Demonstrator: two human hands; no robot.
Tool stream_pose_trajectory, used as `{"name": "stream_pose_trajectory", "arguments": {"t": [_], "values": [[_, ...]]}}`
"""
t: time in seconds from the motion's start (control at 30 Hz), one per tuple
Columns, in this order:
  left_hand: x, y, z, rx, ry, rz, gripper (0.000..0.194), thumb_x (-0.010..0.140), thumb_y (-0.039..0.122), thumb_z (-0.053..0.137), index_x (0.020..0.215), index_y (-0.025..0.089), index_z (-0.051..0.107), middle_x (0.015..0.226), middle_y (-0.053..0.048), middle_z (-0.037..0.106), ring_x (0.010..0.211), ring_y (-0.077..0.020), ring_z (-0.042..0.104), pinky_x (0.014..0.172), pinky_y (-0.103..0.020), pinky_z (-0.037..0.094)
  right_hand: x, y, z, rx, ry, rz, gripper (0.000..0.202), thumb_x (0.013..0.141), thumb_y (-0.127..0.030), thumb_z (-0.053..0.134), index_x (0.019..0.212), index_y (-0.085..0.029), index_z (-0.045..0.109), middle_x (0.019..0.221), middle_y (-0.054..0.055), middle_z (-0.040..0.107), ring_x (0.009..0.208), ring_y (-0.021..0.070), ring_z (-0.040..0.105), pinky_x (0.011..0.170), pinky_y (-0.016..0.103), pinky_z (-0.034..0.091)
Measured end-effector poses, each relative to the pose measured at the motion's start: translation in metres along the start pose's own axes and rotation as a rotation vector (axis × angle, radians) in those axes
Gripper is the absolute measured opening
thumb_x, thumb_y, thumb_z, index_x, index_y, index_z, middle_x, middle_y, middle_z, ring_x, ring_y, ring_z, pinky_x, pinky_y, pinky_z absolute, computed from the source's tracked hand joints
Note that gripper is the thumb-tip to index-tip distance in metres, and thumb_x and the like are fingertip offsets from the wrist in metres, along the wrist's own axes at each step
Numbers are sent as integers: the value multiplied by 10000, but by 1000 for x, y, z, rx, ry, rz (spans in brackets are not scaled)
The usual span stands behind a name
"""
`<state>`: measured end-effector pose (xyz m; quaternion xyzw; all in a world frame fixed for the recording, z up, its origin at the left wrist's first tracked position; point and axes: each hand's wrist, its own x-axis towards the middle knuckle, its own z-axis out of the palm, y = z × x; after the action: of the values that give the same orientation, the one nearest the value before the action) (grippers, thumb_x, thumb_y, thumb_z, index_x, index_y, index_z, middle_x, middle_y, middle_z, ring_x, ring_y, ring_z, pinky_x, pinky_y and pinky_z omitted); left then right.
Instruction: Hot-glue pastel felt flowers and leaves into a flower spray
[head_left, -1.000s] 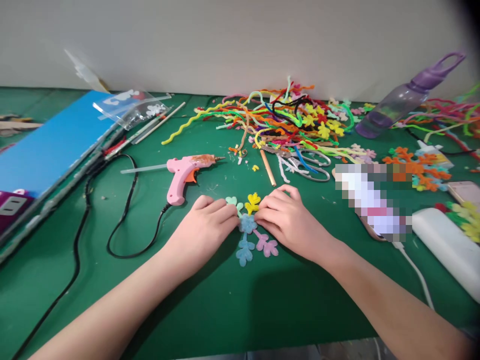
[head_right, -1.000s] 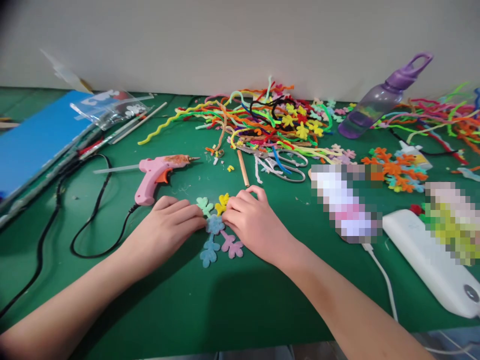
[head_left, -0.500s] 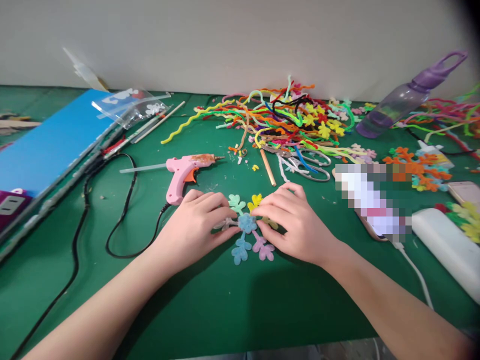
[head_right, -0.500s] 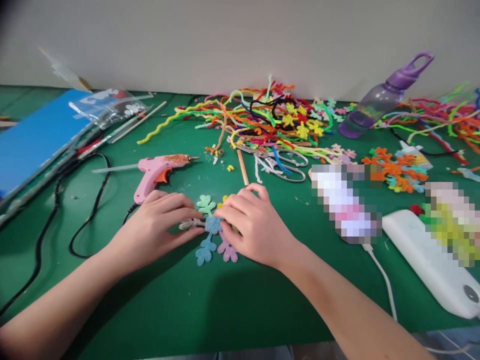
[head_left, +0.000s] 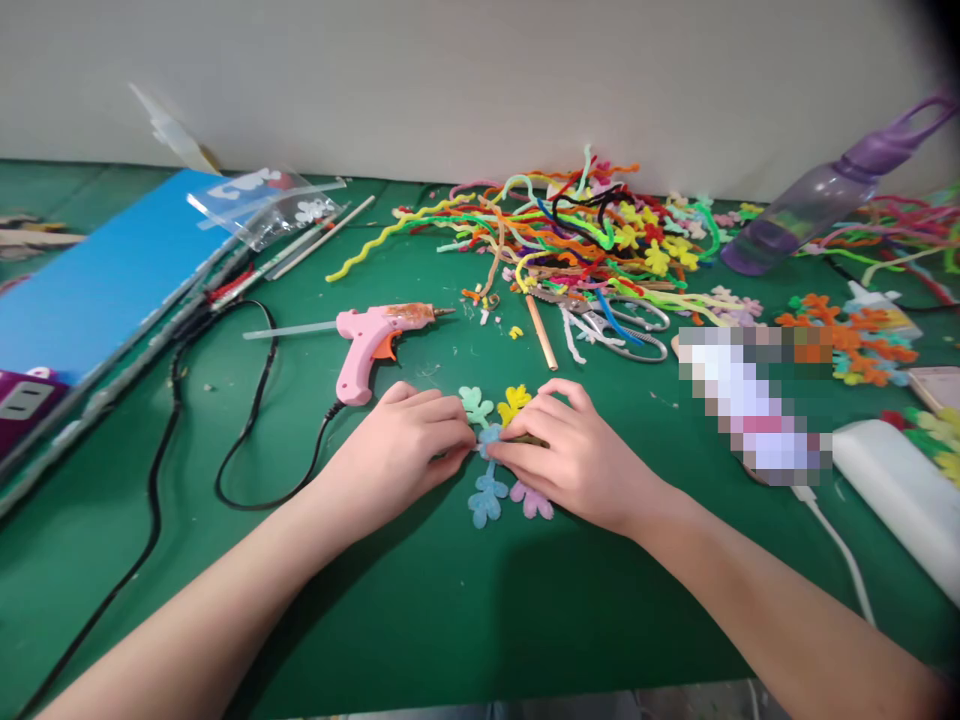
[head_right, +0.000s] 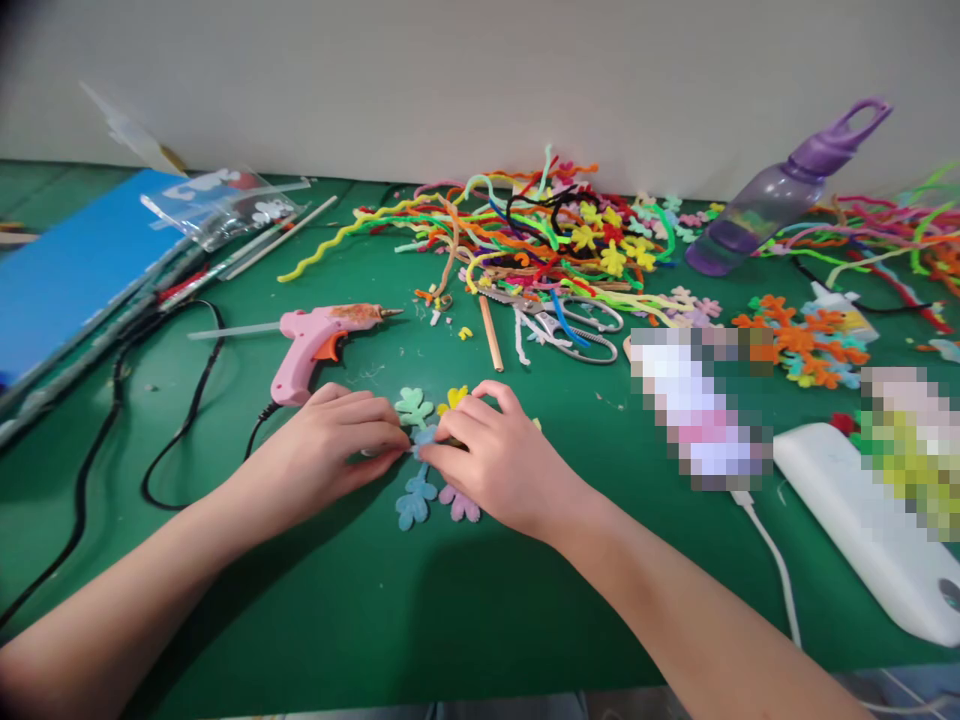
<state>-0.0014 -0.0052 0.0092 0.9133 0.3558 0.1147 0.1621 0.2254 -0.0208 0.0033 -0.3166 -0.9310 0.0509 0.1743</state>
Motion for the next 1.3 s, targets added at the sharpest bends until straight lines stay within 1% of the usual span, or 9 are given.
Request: {"name": "stream_pose_trajectory", "arguments": {"t": [0.23, 0.33, 0.43, 0.57, 0.67, 0.77, 0.97, 1.1, 1.3], "values": [[-1, 3, 1, -5, 6, -12, 138, 907, 191, 484, 874, 198, 617, 832, 9, 613, 784, -140, 573, 714, -324, 297, 1, 0, 0, 65, 11, 17, 199, 925, -218, 498, 1001, -246, 679, 925, 17, 661, 881, 141, 540, 920, 382, 290], [-1, 5, -1, 13, 35, -26, 116, 891, 240, 516, 869, 196, 622, 830, 2, 613, 773, -145, 574, 726, -328, 308, 2, 2, -7, 125, 119, 107, 156, 895, -226, 541, 954, -237, 685, 924, 11, 668, 864, 142, 550, 879, 370, 309], [-1, 7, -2, 25, 87, -7, 115, 889, 254, 527, 872, 202, 628, 837, 1, 625, 772, -144, 579, 733, -329, 312, 2, 7, -17, 123, 228, 225, 107, 850, -227, 584, 858, -230, 691, 840, 13, 655, 810, 149, 545, 848, 371, 322], [-1, 6, 1, 58, 103, 30, 129, 902, 249, 517, 866, 204, 632, 822, 4, 626, 771, -143, 586, 718, -329, 312, 0, 14, -23, 88, 119, 225, 89, 839, -269, 609, 850, -241, 692, 830, 6, 656, 860, 169, 541, 858, 386, 304], [-1, 4, 3, 103, 88, 46, 152, 918, 259, 499, 874, 207, 635, 824, 3, 622, 764, -145, 586, 706, -333, 310, 0, 14, -21, 87, 39, 223, 95, 840, -302, 622, 861, -245, 695, 857, 2, 656, 917, 174, 534, 881, 391, 287], [-2, 4, 5, 129, 88, 43, 162, 929, 242, 482, 896, 211, 637, 845, -2, 627, 774, -146, 584, 712, -334, 317, 0, 12, -17, 68, 1, 226, 102, 847, -295, 617, 816, -245, 700, 902, 6, 652, 944, 171, 527, 910, 399, 271], [0, 4, 6, 117, 139, 69, 153, 928, 240, 496, 890, 221, 643, 920, -5, 670, 813, -149, 574, 755, -338, 334, 1, 10, -12, 54, 30, 166, 179, 897, -267, 557, 788, -244, 697, 858, -16, 688, 920, 150, 535, 957, 405, 239], [1, 6, 6, 100, 150, 72, 160, 932, 240, 493, 885, 221, 645, 883, 6, 684, 815, -150, 567, 760, -340, 329, 1, 8, -11, 27, 22, 144, 197, 908, -246, 535, 786, -232, 689, 828, -19, 691, 877, 138, 535, 955, 395, 251], [2, 7, 7, 97, 92, 43, 190, 952, 232, 449, 875, 203, 620, 871, 6, 662, 809, -151, 561, 789, -342, 316, 2, 4, -8, 10, 17, 156, 201, 903, -200, 525, 752, -203, 658, 812, -23, 679, 861, 130, 525, 976, 393, 245]]}}
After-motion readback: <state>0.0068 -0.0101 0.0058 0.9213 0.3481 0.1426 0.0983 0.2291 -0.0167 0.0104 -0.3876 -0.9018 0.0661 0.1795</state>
